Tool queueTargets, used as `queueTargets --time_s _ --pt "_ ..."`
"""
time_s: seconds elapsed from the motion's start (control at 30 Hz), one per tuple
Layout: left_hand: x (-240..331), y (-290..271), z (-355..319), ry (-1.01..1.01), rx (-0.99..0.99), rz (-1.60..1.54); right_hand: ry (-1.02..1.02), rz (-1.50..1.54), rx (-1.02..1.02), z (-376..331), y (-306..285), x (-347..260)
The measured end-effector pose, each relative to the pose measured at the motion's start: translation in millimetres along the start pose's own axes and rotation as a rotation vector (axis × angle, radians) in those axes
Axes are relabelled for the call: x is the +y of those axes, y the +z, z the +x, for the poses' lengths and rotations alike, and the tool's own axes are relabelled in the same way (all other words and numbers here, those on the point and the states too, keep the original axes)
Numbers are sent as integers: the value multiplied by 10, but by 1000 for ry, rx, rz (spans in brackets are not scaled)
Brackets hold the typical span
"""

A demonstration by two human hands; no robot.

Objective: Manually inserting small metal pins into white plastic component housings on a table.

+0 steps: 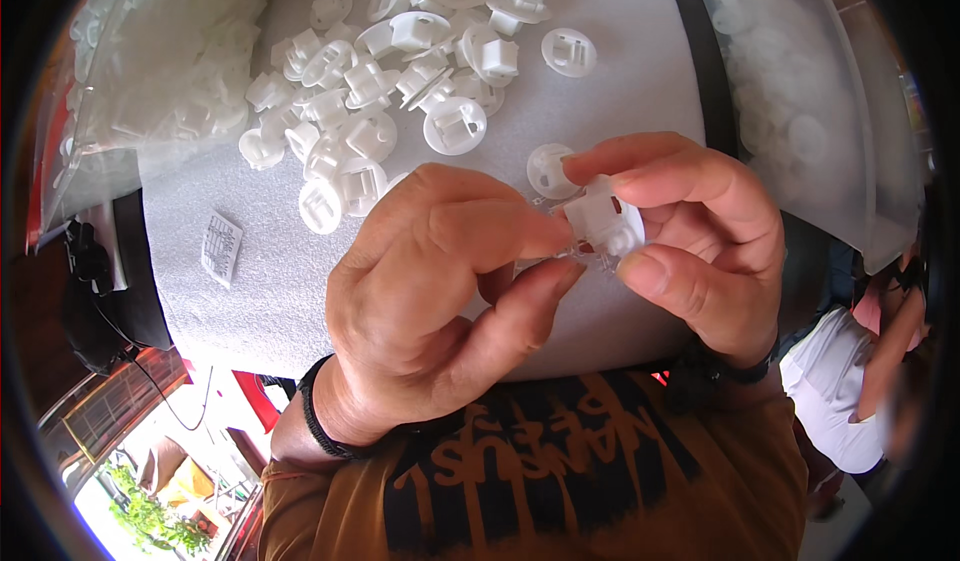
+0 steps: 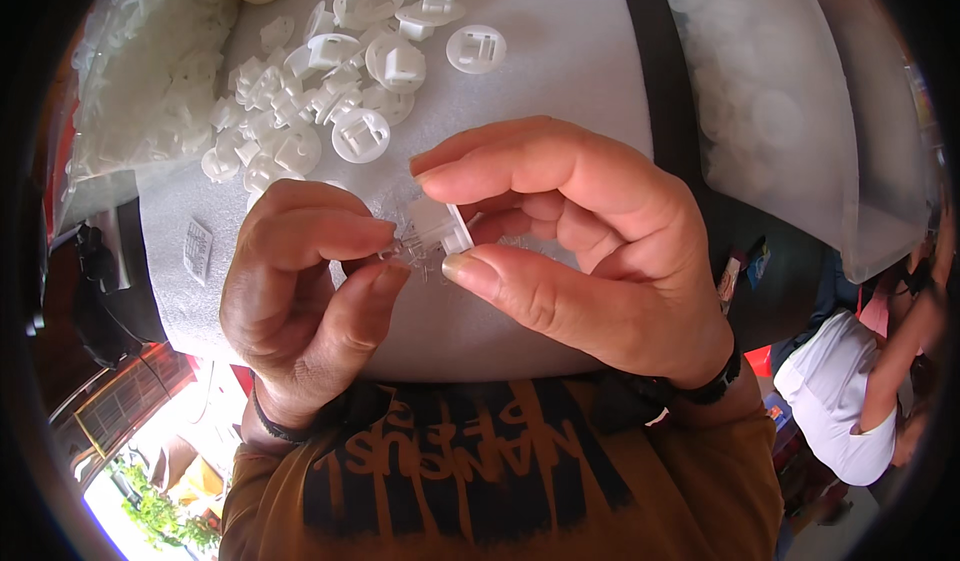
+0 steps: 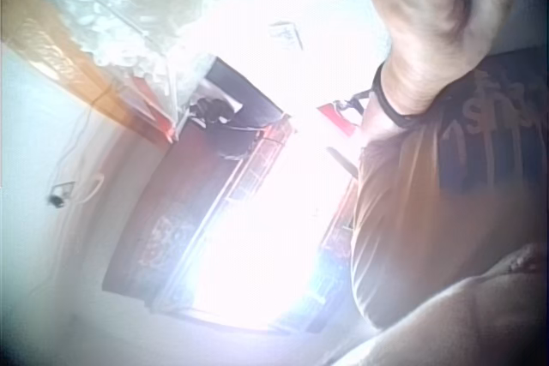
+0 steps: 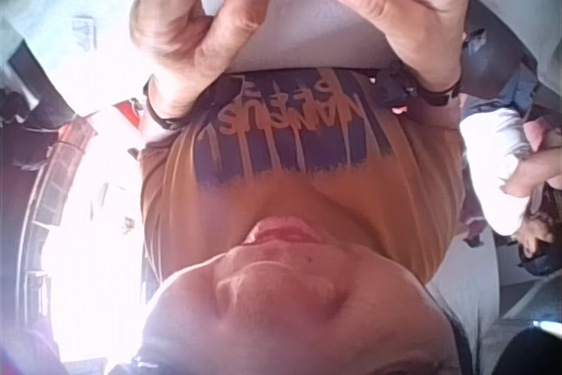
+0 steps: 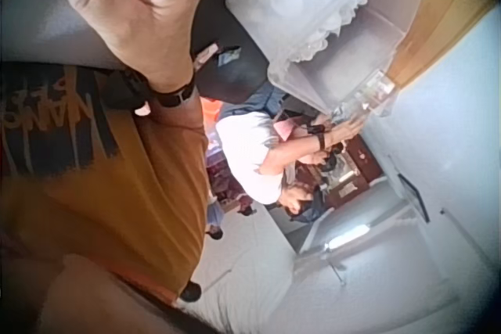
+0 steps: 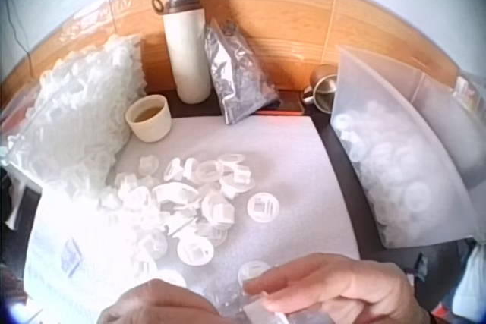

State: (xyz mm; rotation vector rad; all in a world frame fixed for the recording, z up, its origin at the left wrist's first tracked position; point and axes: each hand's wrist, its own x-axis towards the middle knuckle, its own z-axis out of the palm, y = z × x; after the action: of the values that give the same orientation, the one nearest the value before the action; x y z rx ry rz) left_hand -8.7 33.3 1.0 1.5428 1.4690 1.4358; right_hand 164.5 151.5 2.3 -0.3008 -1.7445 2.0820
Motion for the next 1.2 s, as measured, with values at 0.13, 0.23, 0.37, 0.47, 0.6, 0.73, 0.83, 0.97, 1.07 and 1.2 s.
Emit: queueTargets --time_s 0.13,0.23,0.37,0.47,0.6,0.73,0.83,0.97,1.07,1.2 --pt "1 14 20 2 -5 11 -13 -21 18 -1 8 -6" --pt "-7 17 29 38 10 -29 -17 -61 32 0 25 -30" --pt "4 16 31 46 22 -5 -60 -135 67 -11 57 -43" --pt "11 4 30 36 27 -9 -115 -168 85 -10 49 -16" --pt "32 -14 5 7 38 7 -144 -164 97 -3 65 0" --pt "43 -2 14 8 54 -5 -153 -209 90 -13 41 -15" --pt "55 2 14 -38 67 -30 -171 -225 90 -6 13 -13" --pt "28 -6 29 17 46 1 -200 -256 42 -10 -20 -20" --pt "36 -3 27 10 51 -9 -236 -449 -41 -2 -79 -77" --pt "61 -9 27 -36 46 -43 -325 -543 -72 21 -86 -70"
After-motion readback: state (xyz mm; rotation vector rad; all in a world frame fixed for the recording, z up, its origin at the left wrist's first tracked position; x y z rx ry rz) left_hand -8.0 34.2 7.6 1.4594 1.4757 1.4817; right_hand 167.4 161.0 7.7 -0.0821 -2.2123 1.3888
